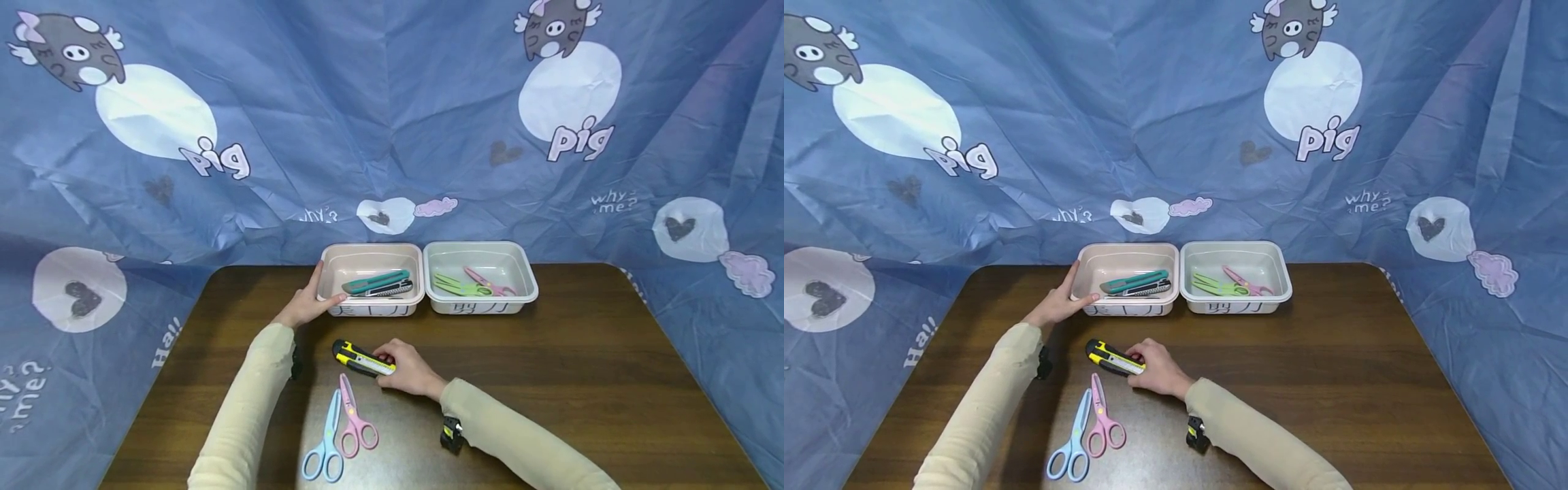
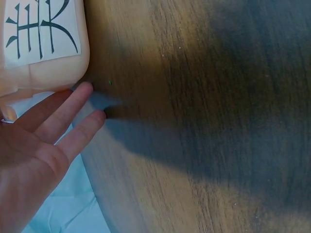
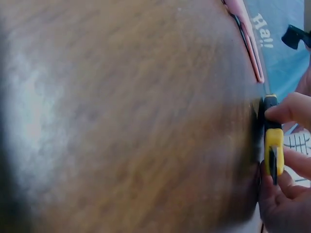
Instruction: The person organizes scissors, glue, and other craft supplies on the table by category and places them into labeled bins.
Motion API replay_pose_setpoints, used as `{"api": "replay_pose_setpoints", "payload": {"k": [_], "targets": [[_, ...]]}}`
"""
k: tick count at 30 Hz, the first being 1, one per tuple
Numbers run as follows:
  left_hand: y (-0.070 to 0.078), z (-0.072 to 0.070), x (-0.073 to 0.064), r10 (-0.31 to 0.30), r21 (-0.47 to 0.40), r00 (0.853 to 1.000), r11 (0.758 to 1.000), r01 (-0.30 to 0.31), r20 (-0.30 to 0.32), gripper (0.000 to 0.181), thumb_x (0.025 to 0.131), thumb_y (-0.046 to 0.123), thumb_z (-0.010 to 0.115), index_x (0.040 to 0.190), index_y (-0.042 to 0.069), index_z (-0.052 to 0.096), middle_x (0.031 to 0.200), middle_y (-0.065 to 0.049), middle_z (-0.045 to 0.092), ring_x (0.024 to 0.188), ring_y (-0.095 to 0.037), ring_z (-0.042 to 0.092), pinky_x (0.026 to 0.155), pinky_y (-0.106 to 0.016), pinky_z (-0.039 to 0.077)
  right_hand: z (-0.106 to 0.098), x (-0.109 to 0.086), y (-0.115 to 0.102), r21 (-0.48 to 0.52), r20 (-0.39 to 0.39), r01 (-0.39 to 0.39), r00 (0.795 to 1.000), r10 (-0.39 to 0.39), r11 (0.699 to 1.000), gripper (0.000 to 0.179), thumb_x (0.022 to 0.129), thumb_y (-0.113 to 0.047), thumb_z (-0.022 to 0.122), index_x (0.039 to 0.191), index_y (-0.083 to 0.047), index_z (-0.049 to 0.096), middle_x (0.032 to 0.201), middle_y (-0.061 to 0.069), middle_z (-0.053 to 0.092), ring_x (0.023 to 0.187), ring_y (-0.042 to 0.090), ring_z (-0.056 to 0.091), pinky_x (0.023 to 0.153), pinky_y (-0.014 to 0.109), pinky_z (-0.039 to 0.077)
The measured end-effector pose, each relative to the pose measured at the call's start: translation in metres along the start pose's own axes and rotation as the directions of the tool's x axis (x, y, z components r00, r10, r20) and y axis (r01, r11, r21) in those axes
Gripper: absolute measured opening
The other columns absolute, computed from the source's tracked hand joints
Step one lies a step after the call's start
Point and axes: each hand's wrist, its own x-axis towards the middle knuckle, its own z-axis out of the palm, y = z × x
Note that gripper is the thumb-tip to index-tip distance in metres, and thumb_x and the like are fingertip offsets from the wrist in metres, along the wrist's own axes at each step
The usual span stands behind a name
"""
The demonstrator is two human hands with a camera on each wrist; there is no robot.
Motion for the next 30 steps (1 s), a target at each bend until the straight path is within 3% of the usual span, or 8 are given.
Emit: {"api": "replay_pose_setpoints", "payload": {"k": [6,11,15,22,30], "targets": [[0.001,-0.001,-0.001,0.009,-0.003,1.000,1.000,-0.009,-0.007,0.101,0.088,0.046,0.065,0.156,0.015,-0.003,0.144,-0.040,0.027,0.128,-0.056,0.032,0.104,-0.059,0.029,-0.008,0.000,0.005,0.002,-0.034,-0.006,0.999,0.006,1.000,0.045,0.069,-0.005,0.074,0.113,0.000,0.070,0.101,0.011,0.067,0.093,0.022,0.061,0.082,0.032,0.048],[0.001,-0.002,-0.001,0.010,-0.002,1.000,1.000,-0.010,-0.009,0.101,0.088,0.046,0.064,0.156,0.013,-0.003,0.142,-0.041,0.028,0.128,-0.055,0.033,0.104,-0.059,0.029,-0.016,0.001,0.002,0.067,-0.003,-0.060,0.998,0.061,0.996,0.046,0.071,-0.002,0.072,0.117,0.000,0.068,0.109,0.013,0.069,0.099,0.022,0.062,0.088,0.035,0.047],[0.000,-0.001,0.000,0.009,-0.003,1.000,1.000,-0.009,0.000,0.102,0.088,0.047,0.065,0.156,0.014,-0.003,0.143,-0.041,0.028,0.128,-0.054,0.034,0.104,-0.058,0.030,-0.021,0.001,0.001,0.072,0.044,-0.071,0.997,0.067,0.995,0.046,0.072,-0.002,0.073,0.117,0.001,0.068,0.109,0.011,0.070,0.097,0.019,0.062,0.087,0.033,0.048],[0.002,-0.001,0.000,0.001,-0.005,1.000,1.000,-0.001,-0.005,0.102,0.087,0.047,0.066,0.156,0.015,-0.003,0.143,-0.040,0.028,0.128,-0.054,0.034,0.104,-0.058,0.030,-0.030,0.001,0.001,0.018,0.096,-0.026,0.995,0.024,1.000,0.041,0.074,-0.005,0.077,0.114,-0.002,0.071,0.104,0.007,0.071,0.083,0.009,0.060,0.074,0.025,0.049],[0.001,-0.001,-0.002,0.001,-0.016,1.000,1.000,-0.001,0.002,0.102,0.087,0.048,0.065,0.156,0.015,-0.003,0.143,-0.040,0.028,0.128,-0.054,0.035,0.104,-0.058,0.030,-0.045,0.003,0.000,0.045,0.020,-0.017,1.000,0.016,0.999,0.041,0.076,-0.006,0.077,0.117,-0.003,0.070,0.107,0.007,0.071,0.086,0.009,0.060,0.079,0.027,0.049]]}}
